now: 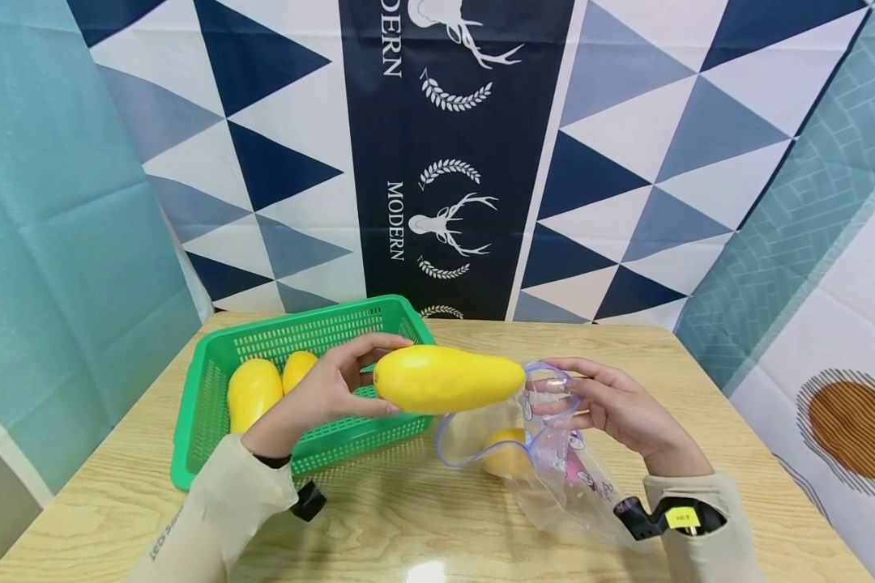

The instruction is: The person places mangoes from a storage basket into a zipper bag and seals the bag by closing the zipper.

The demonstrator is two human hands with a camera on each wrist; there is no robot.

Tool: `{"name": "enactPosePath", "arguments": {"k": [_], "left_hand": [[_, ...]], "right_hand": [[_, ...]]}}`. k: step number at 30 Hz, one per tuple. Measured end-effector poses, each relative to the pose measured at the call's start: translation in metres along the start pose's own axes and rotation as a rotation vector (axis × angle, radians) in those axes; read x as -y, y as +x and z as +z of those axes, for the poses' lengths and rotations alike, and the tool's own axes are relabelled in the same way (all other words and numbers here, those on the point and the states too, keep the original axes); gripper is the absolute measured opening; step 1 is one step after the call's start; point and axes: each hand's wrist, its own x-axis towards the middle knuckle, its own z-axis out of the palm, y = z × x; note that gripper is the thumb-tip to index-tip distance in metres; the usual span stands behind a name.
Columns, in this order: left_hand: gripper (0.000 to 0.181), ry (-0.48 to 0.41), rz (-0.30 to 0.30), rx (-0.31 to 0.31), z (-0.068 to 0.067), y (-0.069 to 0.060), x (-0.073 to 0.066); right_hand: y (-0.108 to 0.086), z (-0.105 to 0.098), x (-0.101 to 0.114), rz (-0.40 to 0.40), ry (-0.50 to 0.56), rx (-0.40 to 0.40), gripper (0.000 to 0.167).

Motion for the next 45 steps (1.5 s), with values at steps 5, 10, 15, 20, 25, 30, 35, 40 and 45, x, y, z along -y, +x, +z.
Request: {"name": "enactPosePath", "arguments": {"k": [5,10,15,20,25,30,35,40,45], "left_hand": [[0.065,-0.021,0.012,0.030,0.002,-0.002,0.003],[0.064,-0.009,0.008,0.043,0.005,-0.002,0.005],[0.064,0.015,-0.003,0.049,0.007,-0.003,0.007],[0.064,0.055,-0.016,0.057,0.010,-0.003,0.007],[0.063,0.108,-0.025,0.062,0.014,-0.002,0.008],[0.062,0.153,-0.031,0.068,0.018,-0.001,0.010],[0.062,0.186,-0.043,0.053,0.020,-0.001,0.012],[0.062,0.215,-0.051,0.049,0.022,0.000,0.012],[0.061,0.248,-0.043,0.057,0.025,0.003,0.015]], "right_hand": [[0.000,0.000,0.000,0.006,-0.004,0.001,0.044],[0.000,0.000,0.000,0.009,-0.007,-0.010,0.043],[0.001,0.000,0.000,0.007,-0.007,-0.015,0.043],[0.001,0.000,0.000,0.004,0.000,-0.007,0.043],[0.002,0.000,-0.001,0.000,0.003,-0.002,0.044],[0.002,0.001,-0.002,-0.006,-0.006,0.000,0.044],[0.002,0.001,-0.003,-0.013,-0.007,-0.001,0.045],[0.002,0.002,-0.002,-0.015,-0.011,0.004,0.044],[0.002,0.003,-0.001,-0.019,-0.025,-0.007,0.044]]}}
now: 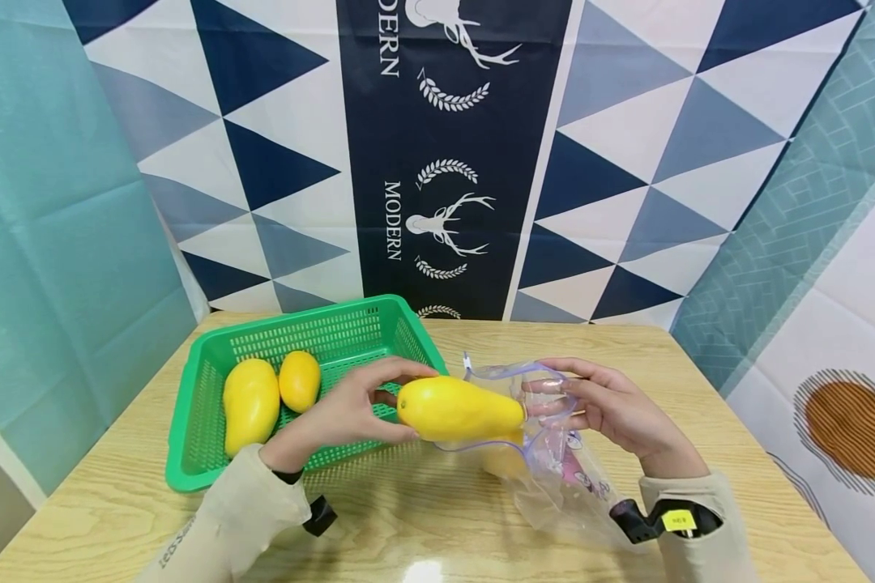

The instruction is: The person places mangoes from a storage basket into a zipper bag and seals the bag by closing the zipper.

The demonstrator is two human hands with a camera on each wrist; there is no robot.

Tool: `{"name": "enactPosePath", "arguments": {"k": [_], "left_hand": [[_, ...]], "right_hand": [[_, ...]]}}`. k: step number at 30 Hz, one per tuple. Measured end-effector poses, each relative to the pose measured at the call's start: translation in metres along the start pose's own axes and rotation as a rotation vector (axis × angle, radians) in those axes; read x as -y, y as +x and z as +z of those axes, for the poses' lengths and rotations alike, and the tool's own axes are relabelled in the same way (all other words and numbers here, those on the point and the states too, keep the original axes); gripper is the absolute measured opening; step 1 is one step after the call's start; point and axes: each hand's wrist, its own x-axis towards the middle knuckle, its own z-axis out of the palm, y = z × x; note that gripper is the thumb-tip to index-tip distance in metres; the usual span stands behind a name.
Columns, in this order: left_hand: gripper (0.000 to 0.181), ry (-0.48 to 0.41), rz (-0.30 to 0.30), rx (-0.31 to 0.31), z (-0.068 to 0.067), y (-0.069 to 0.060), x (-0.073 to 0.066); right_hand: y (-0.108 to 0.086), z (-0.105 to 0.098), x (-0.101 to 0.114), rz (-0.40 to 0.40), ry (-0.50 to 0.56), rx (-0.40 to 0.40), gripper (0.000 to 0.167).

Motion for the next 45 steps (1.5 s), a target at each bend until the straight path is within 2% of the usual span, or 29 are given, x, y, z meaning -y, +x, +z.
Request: {"name": "enactPosePath", "arguments": {"k": [9,26,38,45], "left_hand": [[0.061,0.067,0.024,0.023,0.011,0.007,-0.001],[0.062,0.123,-0.017,0.068,0.032,0.020,-0.006],[0.062,0.163,-0.023,0.027,0.046,0.027,-0.006],[0.062,0.159,-0.034,0.007,0.050,0.030,-0.002]], "right_hand": [[0.000,0.004,0.002,-0.015,-0.005,0.015,0.044],[0.001,0.010,0.005,-0.009,-0.004,0.016,0.043],[0.001,0.011,0.003,-0.047,0.032,0.050,0.046],[0.002,0.013,0.003,-0.072,0.057,0.064,0.047]]}}
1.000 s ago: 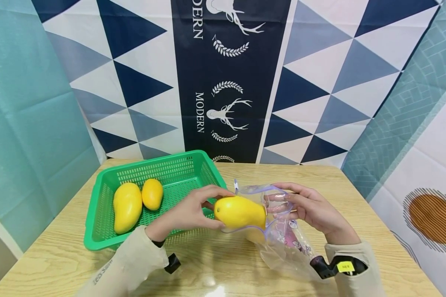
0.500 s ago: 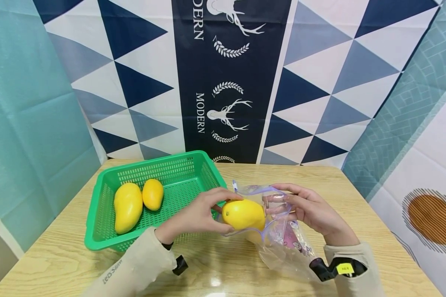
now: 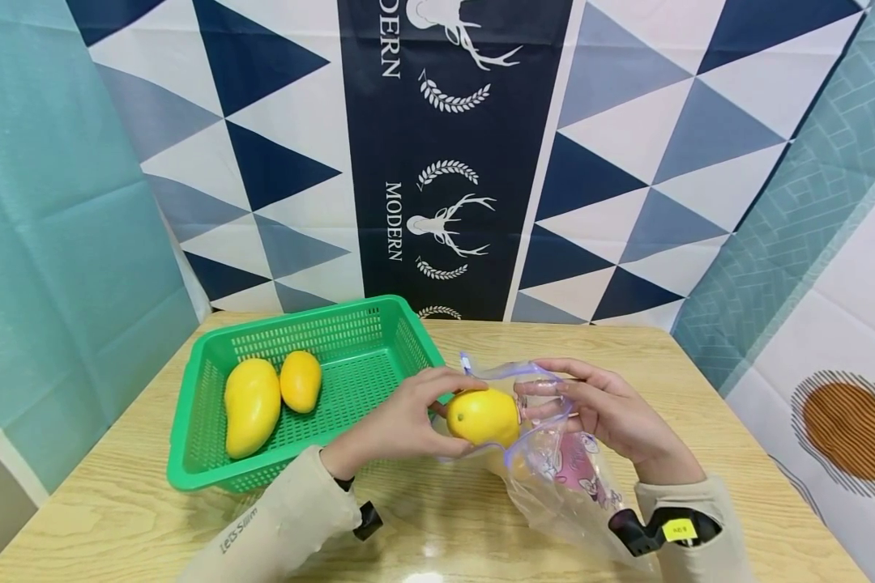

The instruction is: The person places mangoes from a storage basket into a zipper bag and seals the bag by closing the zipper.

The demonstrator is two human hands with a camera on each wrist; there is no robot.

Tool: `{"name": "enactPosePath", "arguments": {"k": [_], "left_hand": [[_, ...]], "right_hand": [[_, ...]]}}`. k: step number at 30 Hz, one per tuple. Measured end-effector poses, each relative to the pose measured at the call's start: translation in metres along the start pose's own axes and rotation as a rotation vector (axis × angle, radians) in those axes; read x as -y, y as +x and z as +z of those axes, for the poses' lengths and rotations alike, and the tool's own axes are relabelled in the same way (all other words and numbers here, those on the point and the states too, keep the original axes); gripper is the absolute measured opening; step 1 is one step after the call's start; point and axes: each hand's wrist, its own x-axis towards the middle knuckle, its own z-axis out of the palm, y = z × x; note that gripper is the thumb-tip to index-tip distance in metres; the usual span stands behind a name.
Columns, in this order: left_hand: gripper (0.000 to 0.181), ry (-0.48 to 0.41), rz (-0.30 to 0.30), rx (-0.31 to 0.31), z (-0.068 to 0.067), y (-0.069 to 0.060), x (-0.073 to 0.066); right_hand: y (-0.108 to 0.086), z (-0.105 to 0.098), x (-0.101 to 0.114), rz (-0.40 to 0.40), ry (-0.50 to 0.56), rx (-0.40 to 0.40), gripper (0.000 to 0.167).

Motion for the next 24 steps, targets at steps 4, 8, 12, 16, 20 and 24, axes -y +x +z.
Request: {"name": "enactPosePath", "arguments": {"k": [4,8,12,16,20,24], "left_hand": [[0.057,-0.024,0.032,-0.026,0.0013,0.0013,0.0022],[0.053,-0.060,0.064,-0.044,0.0023,0.0021,0.0028],[0.048,-0.090,0.095,-0.064,0.0029,0.0032,0.0030],[0.045,-0.125,0.129,-0.080,0.0013,0.0038,0.0020],[0.045,-0.153,0.135,-0.064,-0.0009,0.0040,0.0013],[0.045,-0.199,0.137,-0.048,-0.0031,0.0039,0.0007]], "right_hand": [[0.0007,0.0014,0.0005,-0.009,0.025,0.004,0.048],[0.0012,0.0028,0.0008,-0.022,0.041,0.002,0.048],[0.0011,0.0035,0.0008,-0.056,0.047,-0.011,0.049],[0.0007,0.0035,0.0012,-0.080,0.048,-0.022,0.050],[0.0006,0.0033,0.0026,-0.104,0.065,-0.015,0.052],[0.0010,0.0034,0.0045,-0.122,0.091,-0.003,0.052]]}}
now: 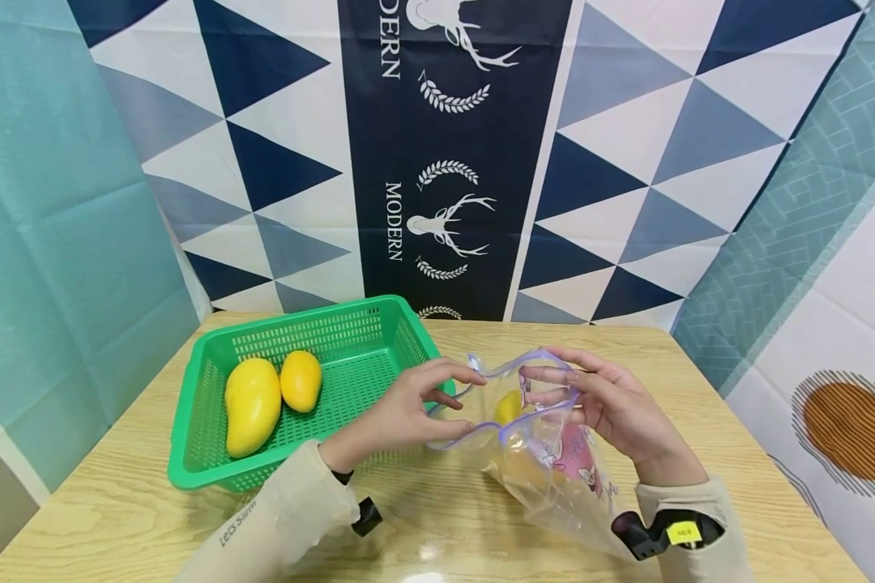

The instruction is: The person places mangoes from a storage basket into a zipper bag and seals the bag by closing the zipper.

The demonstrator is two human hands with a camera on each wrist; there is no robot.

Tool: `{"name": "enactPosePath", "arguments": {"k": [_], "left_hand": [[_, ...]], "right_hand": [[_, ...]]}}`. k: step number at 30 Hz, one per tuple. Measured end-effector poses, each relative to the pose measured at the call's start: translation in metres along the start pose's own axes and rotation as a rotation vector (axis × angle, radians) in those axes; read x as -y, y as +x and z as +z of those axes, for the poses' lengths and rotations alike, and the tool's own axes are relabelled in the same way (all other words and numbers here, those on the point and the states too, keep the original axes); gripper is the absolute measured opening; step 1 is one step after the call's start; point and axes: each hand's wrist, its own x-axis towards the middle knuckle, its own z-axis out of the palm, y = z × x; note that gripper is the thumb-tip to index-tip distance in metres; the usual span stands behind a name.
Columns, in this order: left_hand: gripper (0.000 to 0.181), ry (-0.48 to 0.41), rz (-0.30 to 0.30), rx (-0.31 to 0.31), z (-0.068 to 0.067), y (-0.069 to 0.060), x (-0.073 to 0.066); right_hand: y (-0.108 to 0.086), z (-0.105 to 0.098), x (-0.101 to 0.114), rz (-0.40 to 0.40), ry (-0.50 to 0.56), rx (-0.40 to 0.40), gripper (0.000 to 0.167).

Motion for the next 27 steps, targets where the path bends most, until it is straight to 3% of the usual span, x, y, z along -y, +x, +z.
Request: {"name": "enactPosePath", "arguments": {"k": [6,10,18,27], "left_hand": [[0.050,-0.128,-0.021,0.003,-0.006,0.000,-0.003],[0.051,-0.153,-0.046,0.000,-0.012,0.001,-0.003],[0.052,-0.135,-0.080,-0.015,-0.020,0.001,-0.005],[0.051,-0.059,-0.030,-0.046,-0.038,0.000,-0.013]], "right_hand": [[0.000,0.000,0.001,0.004,0.015,-0.019,0.051],[-0.001,-0.001,0.001,0.007,0.020,-0.022,0.051],[-0.002,-0.003,0.001,0.018,0.035,-0.024,0.051],[-0.002,-0.004,0.001,0.013,0.034,-0.023,0.052]]}}
